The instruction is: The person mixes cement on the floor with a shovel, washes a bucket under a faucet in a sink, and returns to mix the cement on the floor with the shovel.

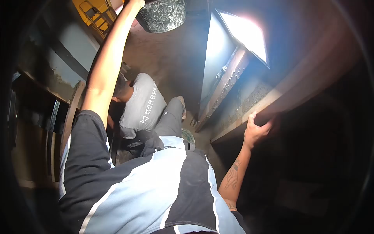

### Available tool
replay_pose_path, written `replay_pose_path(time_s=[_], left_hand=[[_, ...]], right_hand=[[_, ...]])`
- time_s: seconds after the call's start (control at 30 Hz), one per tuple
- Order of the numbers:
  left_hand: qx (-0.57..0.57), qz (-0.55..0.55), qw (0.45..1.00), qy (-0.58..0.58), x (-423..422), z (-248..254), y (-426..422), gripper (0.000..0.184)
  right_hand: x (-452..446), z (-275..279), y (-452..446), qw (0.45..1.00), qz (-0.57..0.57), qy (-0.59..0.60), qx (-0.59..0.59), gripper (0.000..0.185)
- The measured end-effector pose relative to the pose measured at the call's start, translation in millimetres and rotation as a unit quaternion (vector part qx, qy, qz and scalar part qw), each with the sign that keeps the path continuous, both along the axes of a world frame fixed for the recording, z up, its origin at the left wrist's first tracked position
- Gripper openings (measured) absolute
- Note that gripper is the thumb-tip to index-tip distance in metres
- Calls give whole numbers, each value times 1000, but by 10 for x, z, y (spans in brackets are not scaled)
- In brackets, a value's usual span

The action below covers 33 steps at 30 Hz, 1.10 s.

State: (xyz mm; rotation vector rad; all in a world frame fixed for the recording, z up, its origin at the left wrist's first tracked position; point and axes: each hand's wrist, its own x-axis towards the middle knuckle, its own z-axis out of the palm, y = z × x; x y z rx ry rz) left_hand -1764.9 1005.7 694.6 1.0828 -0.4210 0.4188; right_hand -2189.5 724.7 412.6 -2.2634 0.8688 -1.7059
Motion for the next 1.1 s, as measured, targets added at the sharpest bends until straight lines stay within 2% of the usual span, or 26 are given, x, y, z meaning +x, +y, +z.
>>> replay_pose_path(time_s=[0.03, 0.07, 0.1, 0.17, 0.23, 0.27, 0.3, 0.33, 0.37, 0.4, 0.47, 0.5, 0.6, 0.67, 0.73, 0.93, 1.1], left_hand=[[-2, -8, 1000, 8, 151, -133, -16, 8], [0, -15, 1000, 15, 308, -272, -34, 8], [2, -20, 1000, 24, 489, -421, -63, 9], [7, -39, 999, 33, 864, -694, -117, 10], [10, -55, 998, 38, 1360, -1023, -183, 10], [-25, -126, 991, 20, 1698, -1292, -168, 12], [-17, -124, 988, 90, 1746, -1344, -171, 15], [2, -148, 988, 54, 1924, -1448, -202, 25], [-6, -168, 983, 74, 2016, -1540, -220, 22], [24, -155, 985, 72, 2084, -1594, -183, 21], [58, -175, 981, 60, 2437, -1818, -134, 21], [67, -184, 978, 69, 2612, -1917, -103, 21], [57, -192, 976, 88, 3084, -2118, -57, 20], [75, -201, 971, 104, 3351, -2247, -110, 20], [79, -162, 978, 108, 3575, -2309, -56, 22], [52, -190, 973, 117, 4006, -2431, 211, 23], [90, -185, 970, 130, 4154, -2430, 259, 22]], right_hand=[[32, 7, 25, 999, 14, -8, 39, 66], [57, 51, 82, 999, -24, 12, 33, 63], [106, 90, 101, 999, -13, -22, 41, 61], [223, 186, 209, 997, -73, -11, 17, 63], [268, 116, 142, 991, -129, -8, 40, 64], [332, 129, 171, 986, -137, -31, 89, 64], [386, 159, 240, 978, -147, -56, 138, 64], [422, 148, 268, 968, -119, -115, 190, 62], [411, 94, 224, 961, -81, -148, 218, 60], [423, 157, 273, 952, -76, -143, 261, 56], [104, 67, 151, 946, -167, -45, 273, 50], [17, 18, 124, 958, -206, -6, 201, 51], [223, 135, 325, 925, -320, 21, 206, 49], [472, 138, 402, 910, -360, 41, 204, 48], [725, 135, 510, 899, -386, 50, 201, 48], [1526, 80, 822, 881, -417, 99, 200, 47], [2519, -393, 744, 892, -338, 147, 260, 47]])
